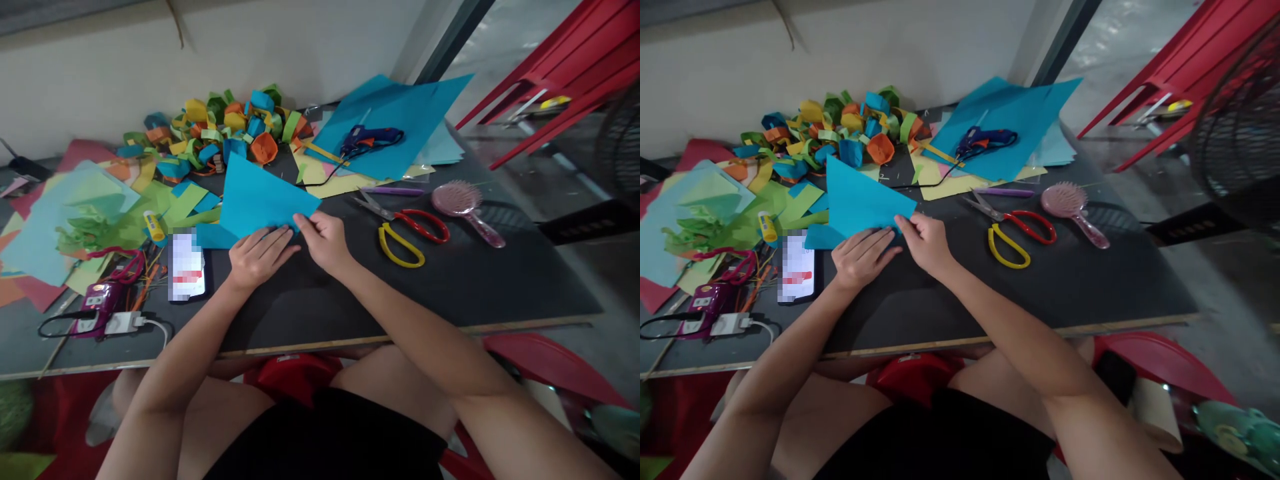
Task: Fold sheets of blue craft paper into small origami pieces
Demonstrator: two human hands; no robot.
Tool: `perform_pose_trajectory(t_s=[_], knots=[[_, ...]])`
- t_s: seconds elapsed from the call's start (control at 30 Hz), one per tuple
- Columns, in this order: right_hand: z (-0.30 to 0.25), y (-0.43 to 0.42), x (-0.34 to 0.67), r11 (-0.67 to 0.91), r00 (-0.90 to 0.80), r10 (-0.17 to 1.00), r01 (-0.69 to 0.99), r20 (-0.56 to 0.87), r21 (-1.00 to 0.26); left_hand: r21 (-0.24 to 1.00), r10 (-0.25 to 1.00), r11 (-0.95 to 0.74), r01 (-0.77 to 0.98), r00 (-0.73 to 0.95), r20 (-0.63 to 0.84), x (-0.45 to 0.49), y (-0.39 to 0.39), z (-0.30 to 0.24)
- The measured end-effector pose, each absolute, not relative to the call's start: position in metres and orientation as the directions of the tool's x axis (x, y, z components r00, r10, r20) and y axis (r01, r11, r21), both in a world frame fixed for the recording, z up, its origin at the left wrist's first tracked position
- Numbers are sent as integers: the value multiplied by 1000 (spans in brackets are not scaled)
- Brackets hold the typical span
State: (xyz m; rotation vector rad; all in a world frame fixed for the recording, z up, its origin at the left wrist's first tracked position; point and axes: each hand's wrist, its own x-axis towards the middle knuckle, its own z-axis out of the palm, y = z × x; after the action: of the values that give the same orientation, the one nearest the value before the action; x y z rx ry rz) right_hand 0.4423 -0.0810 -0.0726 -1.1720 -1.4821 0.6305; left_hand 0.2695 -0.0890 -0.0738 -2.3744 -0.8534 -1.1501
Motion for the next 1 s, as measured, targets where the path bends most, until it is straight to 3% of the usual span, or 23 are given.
perform_pose_trajectory(t_s=[0.1, 0.13, 0.2, 0.3, 0.37, 0.43, 0.53, 0.73, 0.87, 1.0], knots=[[-68, -71, 466, 371, 356, 739, 494, 573, -786, -16, 382, -766, 642, 475, 793, 269, -88, -76], [-66, -68, 475, 394, 369, 677, 549, 637, -737, 2, 394, -753, 657, 449, 802, 269, -88, -77], [-64, -64, 488, 481, 221, 621, 651, 752, -588, 40, 418, -686, 726, 349, 839, 268, -88, -83], [-65, -62, 490, 656, -220, 562, 707, 797, -266, 42, 405, -600, 799, 258, 877, 265, -88, -91], [-69, -62, 480, 740, -433, 486, 666, 759, -93, -1, 432, -642, 767, 363, 825, 263, -88, -91], [-72, -64, 468, 771, -526, 437, 636, 729, -4, -34, 462, -698, 716, 486, 742, 262, -88, -86], [-74, -67, 459, 775, -532, 440, 632, 724, -5, -76, 453, -719, 691, 550, 702, 261, -86, -77], [-69, -74, 462, 829, -348, 486, 472, 801, -299, -28, 382, -764, 645, 487, 785, 261, -85, -74], [-69, -76, 459, 843, -350, 429, 486, 833, -230, 2, 380, -778, 629, 467, 799, 262, -84, -74], [-70, -76, 458, 835, -429, 413, 531, 804, -146, -73, 394, -719, 692, 491, 777, 263, -83, -72]])
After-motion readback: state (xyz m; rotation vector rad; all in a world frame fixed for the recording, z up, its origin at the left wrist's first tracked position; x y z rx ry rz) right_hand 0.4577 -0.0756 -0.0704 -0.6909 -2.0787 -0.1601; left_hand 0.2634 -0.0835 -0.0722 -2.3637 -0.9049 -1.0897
